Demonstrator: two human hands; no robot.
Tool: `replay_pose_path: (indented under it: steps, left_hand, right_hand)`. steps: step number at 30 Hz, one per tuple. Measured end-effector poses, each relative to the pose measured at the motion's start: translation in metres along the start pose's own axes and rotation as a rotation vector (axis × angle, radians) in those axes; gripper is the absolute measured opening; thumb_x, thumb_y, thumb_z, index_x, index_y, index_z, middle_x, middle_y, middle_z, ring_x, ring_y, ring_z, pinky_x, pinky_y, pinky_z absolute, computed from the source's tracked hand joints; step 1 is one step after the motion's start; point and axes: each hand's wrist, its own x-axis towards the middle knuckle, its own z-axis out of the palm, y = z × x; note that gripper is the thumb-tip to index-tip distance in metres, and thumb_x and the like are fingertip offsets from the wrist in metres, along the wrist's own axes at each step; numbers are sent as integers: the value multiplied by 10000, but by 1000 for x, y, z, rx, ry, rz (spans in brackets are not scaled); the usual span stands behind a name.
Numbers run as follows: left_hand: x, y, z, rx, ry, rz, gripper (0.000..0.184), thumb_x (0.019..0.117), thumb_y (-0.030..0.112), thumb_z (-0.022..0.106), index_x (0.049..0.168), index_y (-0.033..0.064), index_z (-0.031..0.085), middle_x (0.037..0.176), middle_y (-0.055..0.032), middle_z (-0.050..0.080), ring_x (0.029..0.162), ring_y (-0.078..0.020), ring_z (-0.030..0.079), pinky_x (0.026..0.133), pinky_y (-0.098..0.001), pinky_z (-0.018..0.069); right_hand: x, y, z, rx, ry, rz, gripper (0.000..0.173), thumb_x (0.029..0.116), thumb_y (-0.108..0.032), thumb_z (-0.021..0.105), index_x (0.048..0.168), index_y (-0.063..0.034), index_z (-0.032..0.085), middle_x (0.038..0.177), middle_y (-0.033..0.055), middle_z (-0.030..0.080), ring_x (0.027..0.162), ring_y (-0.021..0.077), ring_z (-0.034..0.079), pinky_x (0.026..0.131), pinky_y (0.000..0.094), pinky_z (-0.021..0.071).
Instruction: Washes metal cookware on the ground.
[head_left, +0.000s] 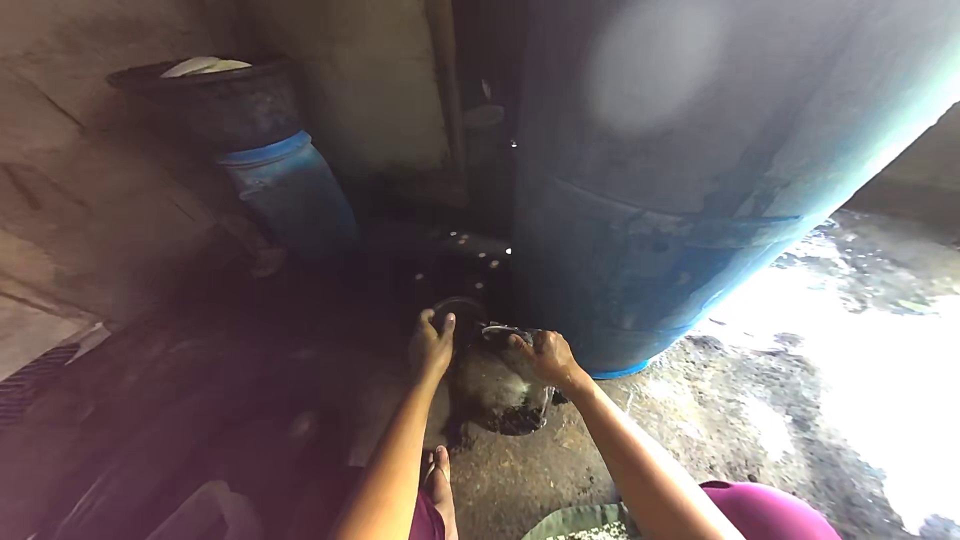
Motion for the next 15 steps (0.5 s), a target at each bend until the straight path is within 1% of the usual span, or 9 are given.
replay_pose_path:
  steps: [1,2,4,5,6,8,10,13,15]
  left_hand:
    - [-5,1,2,128,9,140,640,1046,370,578,1516,-33,416,1431,-270,542,1343,-402,521,1140,-569,383]
    - [-12,0,8,225,23,314,688,1041,425,545,1538,-29,403,1507,-289,473,1422,-457,431,1174,-628,311]
    - [-26,-3,26,247,-5,643,649,1047,482,401,1469,8,537,1515,-235,508,1440,-441,430,1174,-651,285]
    - [-34,-3,37,193,-82,716,679,1050,512,331,1432,9,580,1489,-219,546,1429,-422,456,1180,-646,273]
    - [-41,-3,45,137,-188,704,751,1039,559,289,1433,-18,567,1475,-226,555,1420,-401,471,1198,-603,263]
    - [-46,-5,55,54,-318,601,816,1020,584,303,1410,-95,533,1399,-285,582,1349,-395,535,1174,-509,363]
    - [-43,-2,53,68,-418,490,771,1044,535,308,1413,-111,511,1342,-304,605,1296,-390,577,1121,-502,421]
    - [-41,-5,57,54,-392,355,684,1081,474,311,1336,-104,574,1261,-285,649,1231,-379,616,1079,-521,454]
    - [-38,0,56,17,-335,228,618,1110,401,274,1295,-95,593,1211,-281,653,1193,-383,619,1047,-541,457]
  right_hand:
    - [-1,-3,-1,-50,1,9,601,1062,-497,489,1164,59,690,1087,269,707,1100,416,664,1020,592,447]
    - [-1,-5,-3,-101,-2,8,604,1068,-504,465,1174,44,698,1115,264,712,1133,414,661,1049,591,433]
    - [-3,-11,-4,-188,0,-36,565,1070,-484,452,1181,3,716,1128,241,726,1144,407,667,1060,601,423]
    - [-4,-14,-4,-216,-9,-64,513,1059,-445,480,1173,-7,721,1122,235,730,1132,407,672,1052,611,419]
    - [-6,-17,-4,-234,-45,-76,449,1036,-393,526,1187,-15,716,1136,231,726,1139,406,665,1064,617,401]
    - [-6,-17,2,-253,-77,-137,393,1001,-352,564,1149,-25,723,1109,220,732,1108,406,671,1048,634,389]
    - [-4,-9,12,-195,-47,-198,400,1005,-353,545,1140,-29,736,1090,212,743,1088,403,684,1034,634,404]
    - [4,13,30,156,252,-201,438,1020,-344,550,1053,53,731,953,228,738,945,375,717,914,585,521]
    - [16,27,40,377,453,-103,464,1022,-372,535,1054,55,716,966,213,719,932,327,700,883,537,544]
